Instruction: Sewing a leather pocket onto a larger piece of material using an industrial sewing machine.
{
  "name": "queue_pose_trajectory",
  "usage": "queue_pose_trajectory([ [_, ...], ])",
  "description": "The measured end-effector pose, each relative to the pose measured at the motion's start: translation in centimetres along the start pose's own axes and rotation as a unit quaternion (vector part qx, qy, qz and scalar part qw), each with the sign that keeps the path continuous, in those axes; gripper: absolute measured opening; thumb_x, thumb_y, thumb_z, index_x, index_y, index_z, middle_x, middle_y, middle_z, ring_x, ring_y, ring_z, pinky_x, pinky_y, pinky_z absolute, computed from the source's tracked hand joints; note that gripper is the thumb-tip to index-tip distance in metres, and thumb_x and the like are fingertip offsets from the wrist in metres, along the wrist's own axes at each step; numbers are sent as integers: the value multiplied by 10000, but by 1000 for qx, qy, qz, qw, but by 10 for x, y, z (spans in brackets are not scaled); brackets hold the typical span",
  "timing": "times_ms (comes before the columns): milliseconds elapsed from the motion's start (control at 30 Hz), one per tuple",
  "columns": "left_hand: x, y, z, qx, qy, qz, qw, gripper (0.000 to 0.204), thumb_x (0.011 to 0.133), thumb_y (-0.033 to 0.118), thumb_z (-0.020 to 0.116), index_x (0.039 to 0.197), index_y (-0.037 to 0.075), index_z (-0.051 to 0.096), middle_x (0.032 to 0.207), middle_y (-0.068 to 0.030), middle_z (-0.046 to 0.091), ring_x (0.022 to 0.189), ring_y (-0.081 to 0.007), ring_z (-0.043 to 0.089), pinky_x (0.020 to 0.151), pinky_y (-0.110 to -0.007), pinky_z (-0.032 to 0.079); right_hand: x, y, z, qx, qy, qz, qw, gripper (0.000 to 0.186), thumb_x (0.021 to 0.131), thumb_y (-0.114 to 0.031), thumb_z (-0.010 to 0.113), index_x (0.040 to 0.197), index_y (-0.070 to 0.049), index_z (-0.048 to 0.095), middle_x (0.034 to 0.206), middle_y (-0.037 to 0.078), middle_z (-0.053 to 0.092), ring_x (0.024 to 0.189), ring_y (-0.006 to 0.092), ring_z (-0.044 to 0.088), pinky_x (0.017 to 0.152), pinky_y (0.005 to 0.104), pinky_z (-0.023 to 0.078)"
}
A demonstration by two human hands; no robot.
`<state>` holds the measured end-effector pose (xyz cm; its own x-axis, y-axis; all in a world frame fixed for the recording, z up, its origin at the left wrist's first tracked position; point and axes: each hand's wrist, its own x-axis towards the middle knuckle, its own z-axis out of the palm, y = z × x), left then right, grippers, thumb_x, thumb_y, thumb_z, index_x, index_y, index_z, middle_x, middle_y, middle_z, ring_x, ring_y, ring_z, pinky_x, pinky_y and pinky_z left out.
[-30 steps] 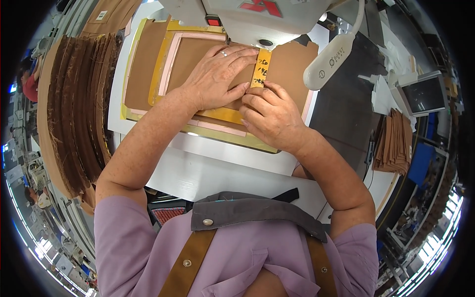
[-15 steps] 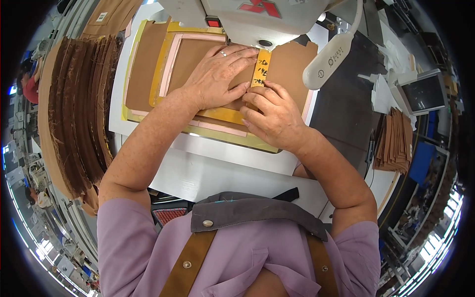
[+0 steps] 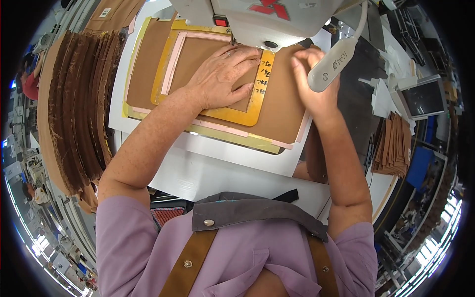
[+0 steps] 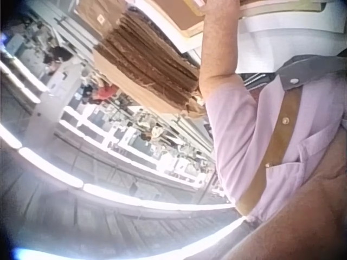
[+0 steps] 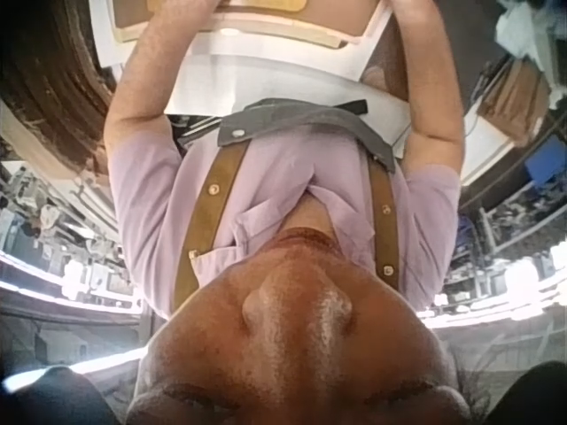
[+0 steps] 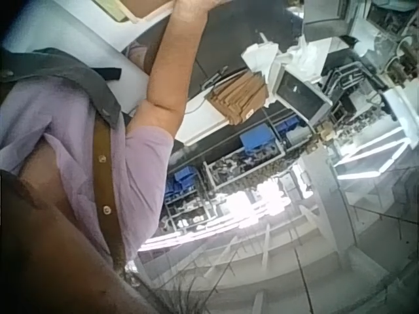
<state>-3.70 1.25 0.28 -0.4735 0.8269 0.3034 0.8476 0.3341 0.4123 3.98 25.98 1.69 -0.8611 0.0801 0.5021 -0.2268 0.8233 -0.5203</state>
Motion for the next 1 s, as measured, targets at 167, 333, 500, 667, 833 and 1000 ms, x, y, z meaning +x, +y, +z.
queue_pose_trajectory([
  [167, -4, 0, 0, 35, -4, -6, 999, 533, 849, 248, 687, 1352, 90, 609, 1439, -77, 560, 1341, -274, 514, 1173, -500, 338, 16, 21, 21, -156, -31, 56, 986, 411, 835, -367, 823, 946, 6, 692, 943, 184, 662, 934, 346, 643, 855, 447, 520],
  [333, -6, -2, 3, 42, 1, -18, 999, 533, 856, 282, 686, 1358, 119, 613, 1455, -51, 564, 1346, -257, 519, 1168, -520, 315, 12, 35, 36, -154, 6, 1, 988, 373, 816, -388, 819, 827, -43, 677, 867, 121, 652, 852, 306, 630, 799, 460, 494],
  [500, -7, -2, 3, 53, 2, -16, 998, 543, 862, 290, 683, 1373, 124, 604, 1465, -50, 566, 1351, -257, 518, 1165, -504, 318, 9, 41, 45, -144, 8, -17, 989, 319, 808, -361, 800, 796, -61, 695, 829, 80, 652, 807, 271, 632, 767, 472, 482],
  [667, -6, -3, 3, 39, 3, -12, 999, 552, 855, 281, 682, 1378, 122, 600, 1463, -55, 571, 1351, -264, 518, 1159, -497, 322, 8, 43, 47, -137, 29, -26, 990, 311, 834, -327, 780, 921, -32, 741, 882, 113, 663, 851, 292, 636, 791, 475, 494],
  [833, -5, -2, 3, 47, 2, -13, 999, 564, 849, 275, 685, 1384, 120, 592, 1462, -56, 573, 1351, -273, 515, 1153, -493, 327, 8, 42, 41, -110, -20, 30, 993, 303, 829, -323, 789, 893, -37, 710, 934, 110, 666, 924, 291, 637, 852, 492, 476],
  [1000, -5, -1, 5, 48, -2, -21, 999, 573, 844, 258, 689, 1390, 126, 580, 1464, -49, 569, 1364, -266, 501, 1161, -490, 323, 6, 22, 29, -146, 27, -1, 989, 285, 806, -259, 811, 955, -66, 664, 1032, 92, 671, 960, 291, 637, 844, 464, 476],
])
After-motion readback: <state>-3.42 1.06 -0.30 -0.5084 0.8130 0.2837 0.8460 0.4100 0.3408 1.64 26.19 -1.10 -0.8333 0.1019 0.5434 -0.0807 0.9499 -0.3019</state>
